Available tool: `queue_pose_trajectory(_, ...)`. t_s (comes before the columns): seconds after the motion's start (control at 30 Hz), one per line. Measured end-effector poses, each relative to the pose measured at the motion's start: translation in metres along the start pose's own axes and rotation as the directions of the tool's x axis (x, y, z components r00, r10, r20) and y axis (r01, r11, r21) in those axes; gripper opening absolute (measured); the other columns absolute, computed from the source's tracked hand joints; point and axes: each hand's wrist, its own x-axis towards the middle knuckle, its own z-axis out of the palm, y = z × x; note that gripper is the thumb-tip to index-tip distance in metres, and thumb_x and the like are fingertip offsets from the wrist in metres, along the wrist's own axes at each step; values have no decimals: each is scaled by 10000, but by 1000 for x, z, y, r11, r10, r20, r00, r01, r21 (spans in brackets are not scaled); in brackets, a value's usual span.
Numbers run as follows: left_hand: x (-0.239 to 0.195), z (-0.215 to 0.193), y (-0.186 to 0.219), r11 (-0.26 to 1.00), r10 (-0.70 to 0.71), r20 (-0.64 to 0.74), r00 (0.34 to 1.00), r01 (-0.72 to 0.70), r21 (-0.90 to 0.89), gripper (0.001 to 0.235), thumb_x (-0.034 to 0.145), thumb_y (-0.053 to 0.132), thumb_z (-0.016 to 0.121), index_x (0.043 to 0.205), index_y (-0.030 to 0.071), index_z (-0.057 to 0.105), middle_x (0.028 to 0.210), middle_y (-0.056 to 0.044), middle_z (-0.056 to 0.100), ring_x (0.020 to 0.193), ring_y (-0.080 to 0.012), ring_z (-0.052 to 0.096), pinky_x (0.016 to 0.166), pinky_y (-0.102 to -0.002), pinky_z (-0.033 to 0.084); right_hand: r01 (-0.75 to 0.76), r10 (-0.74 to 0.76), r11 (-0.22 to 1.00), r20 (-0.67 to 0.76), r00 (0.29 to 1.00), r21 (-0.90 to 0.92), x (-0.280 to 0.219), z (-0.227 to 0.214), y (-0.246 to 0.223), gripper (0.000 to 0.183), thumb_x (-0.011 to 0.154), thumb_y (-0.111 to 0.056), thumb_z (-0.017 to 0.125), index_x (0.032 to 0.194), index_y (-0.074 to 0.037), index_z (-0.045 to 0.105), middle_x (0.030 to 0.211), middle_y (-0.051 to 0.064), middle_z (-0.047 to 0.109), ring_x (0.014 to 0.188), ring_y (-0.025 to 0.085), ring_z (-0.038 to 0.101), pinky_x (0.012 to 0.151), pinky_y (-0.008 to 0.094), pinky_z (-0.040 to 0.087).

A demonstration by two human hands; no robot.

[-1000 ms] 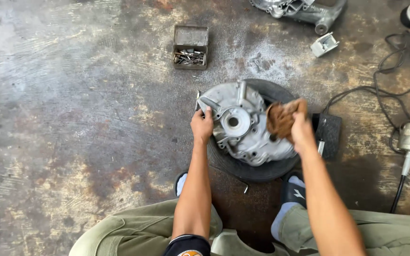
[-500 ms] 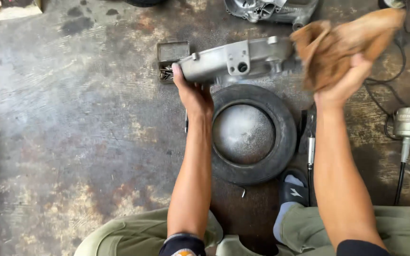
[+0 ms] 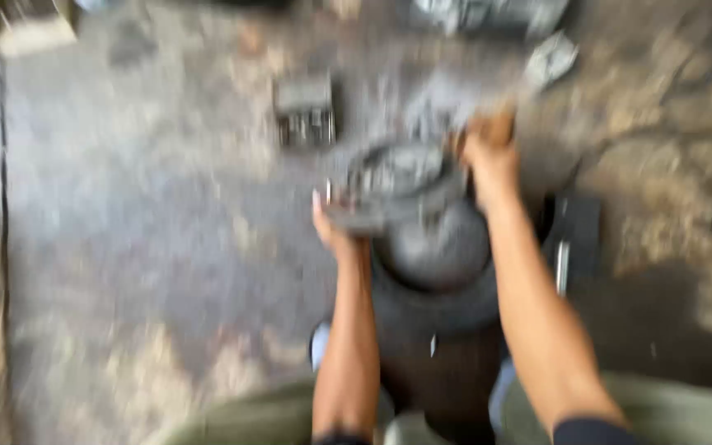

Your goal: Cleaning and smoothing a motorcycle engine casing using a rotary tool, a pick, and a cloth

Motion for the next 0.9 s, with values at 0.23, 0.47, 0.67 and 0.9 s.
queue_pose_trajectory(0.23, -19, 27, -8, 811, 505, 567, 651, -582, -55, 588, 1069, 610, 250, 713, 157, 368, 686, -158, 619, 1216, -263, 617, 1171, -408, 355, 283, -265, 942, -115, 957, 183, -2, -23, -44, 654, 772, -216, 939, 1291, 24, 623, 1190, 261, 733, 1122, 322, 744, 904, 496, 615)
queue_pose_trajectory(0.47, -50, -32, -27, 734, 463, 216, 860, -508, 451, 374, 917, 184, 611, 579, 73, 495, 508, -155, 549, 663, -228, 613, 712, -344, 513, 94, -94, 996, -16, 995, -1, -32, -57, 65, 473, 826, -158, 703, 1228, 93, 691, 1169, 290, 708, 1183, 377, 660, 943, 502, 518)
queue_pose_trajectory(0.67, -102, 68, 38, 545, 480, 533, 697, -713, 442, 315, 993, 311, 620, 803, 63, 579, 937, -170, 711, 1095, -266, 578, 993, -416, 422, 8, -14, 979, 25, 1000, 204, -25, -36, -37, 520, 832, -283, 776, 1268, -16, 686, 1190, 198, 729, 1108, 311, 720, 868, 503, 597)
queue_pose_trajectory(0.9, -119, 52, 49, 511, 373, 491, 787, -616, 599, 410, 831, 317, 858, 992, 73, 569, 854, -47, 600, 817, -171, 572, 694, -327, 481, -174, 183, 970, 40, 982, -173, -119, -47, -144, 536, 830, -431, 705, 1258, -109, 704, 1263, 149, 710, 1253, 347, 625, 978, 505, 558)
